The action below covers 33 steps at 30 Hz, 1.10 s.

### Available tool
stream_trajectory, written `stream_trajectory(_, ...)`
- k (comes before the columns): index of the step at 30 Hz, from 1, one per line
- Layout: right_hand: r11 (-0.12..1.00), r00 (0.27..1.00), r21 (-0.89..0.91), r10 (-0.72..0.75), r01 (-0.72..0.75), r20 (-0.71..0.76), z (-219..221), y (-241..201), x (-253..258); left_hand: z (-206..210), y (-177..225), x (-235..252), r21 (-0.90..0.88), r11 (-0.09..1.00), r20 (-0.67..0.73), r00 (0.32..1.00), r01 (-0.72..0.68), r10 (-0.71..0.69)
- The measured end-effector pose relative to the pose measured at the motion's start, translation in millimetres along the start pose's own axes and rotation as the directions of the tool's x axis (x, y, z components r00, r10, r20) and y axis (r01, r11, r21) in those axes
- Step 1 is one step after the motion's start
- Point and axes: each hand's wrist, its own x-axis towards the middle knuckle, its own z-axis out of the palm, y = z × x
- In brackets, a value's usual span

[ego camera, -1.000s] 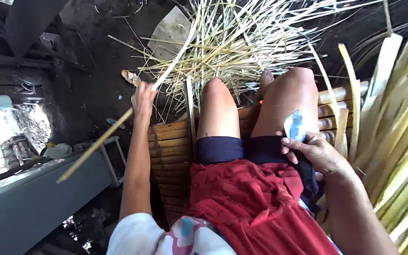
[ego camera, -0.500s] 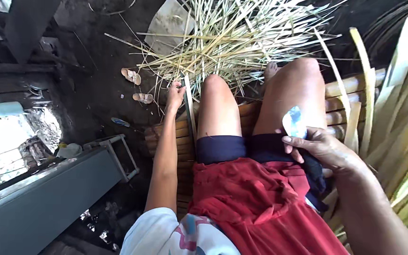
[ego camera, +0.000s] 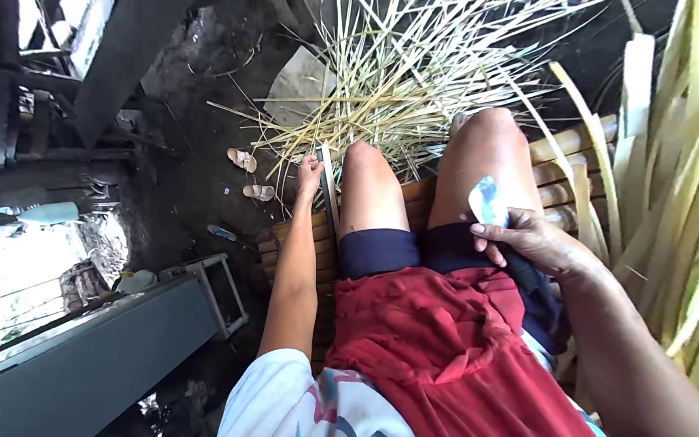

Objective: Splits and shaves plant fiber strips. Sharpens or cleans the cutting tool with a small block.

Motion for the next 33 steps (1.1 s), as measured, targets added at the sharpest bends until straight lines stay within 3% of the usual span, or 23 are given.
stream_trajectory(8,0.999,0.999,0.009,-0.033,0.033,0.011,-1.3,4.5,0.9,6.8,-5.0,1.0,-0.164,0.986,-0.064,0.998,0.010,-0.021)
stream_trajectory(13,0.999,0.999,-0.008,-0.036,0.036,-0.010,2.4,3.8,-1.8,12.8,-3.3,-1.5,-0.026,1.000,-0.069,0.998,-0.003,0.001)
stream_trajectory(17,0.997,0.997,0.016,-0.070,0.070,-0.033,3.2,4.7,-3.6,5.9,12.1,-12.6,0.205,0.979,-0.126,0.991,-0.020,0.047)
stream_trajectory(20,0.996,0.996,0.024,-0.081,0.082,-0.036,2.8,6.6,-2.4,-6.1,0.9,-12.0,0.063,0.997,-0.231,0.972,-0.034,0.047)
stream_trajectory(22,0.996,0.996,0.026,-0.083,0.084,-0.026,1.0,8.3,-0.8,-19.5,-11.9,-13.1,-0.193,0.975,-0.289,0.956,-0.106,0.046)
stream_trajectory(25,0.997,0.997,0.027,-0.078,0.079,-0.020,-0.6,8.9,1.0,-52.3,-25.3,-23.4,-0.508,0.838,-0.307,0.951,-0.199,0.040)
stream_trajectory(28,0.998,0.998,-0.022,-0.066,0.066,0.015,0.7,6.7,-1.0,-102.3,-14.2,-42.4,-0.512,0.846,-0.238,0.971,-0.149,0.027)
stream_trajectory(33,0.973,0.996,-0.210,-0.092,0.094,0.017,10.9,-6.8,-8.2,-197.5,50.2,-77.5,-0.520,0.850,-0.148,0.989,-0.083,0.006)
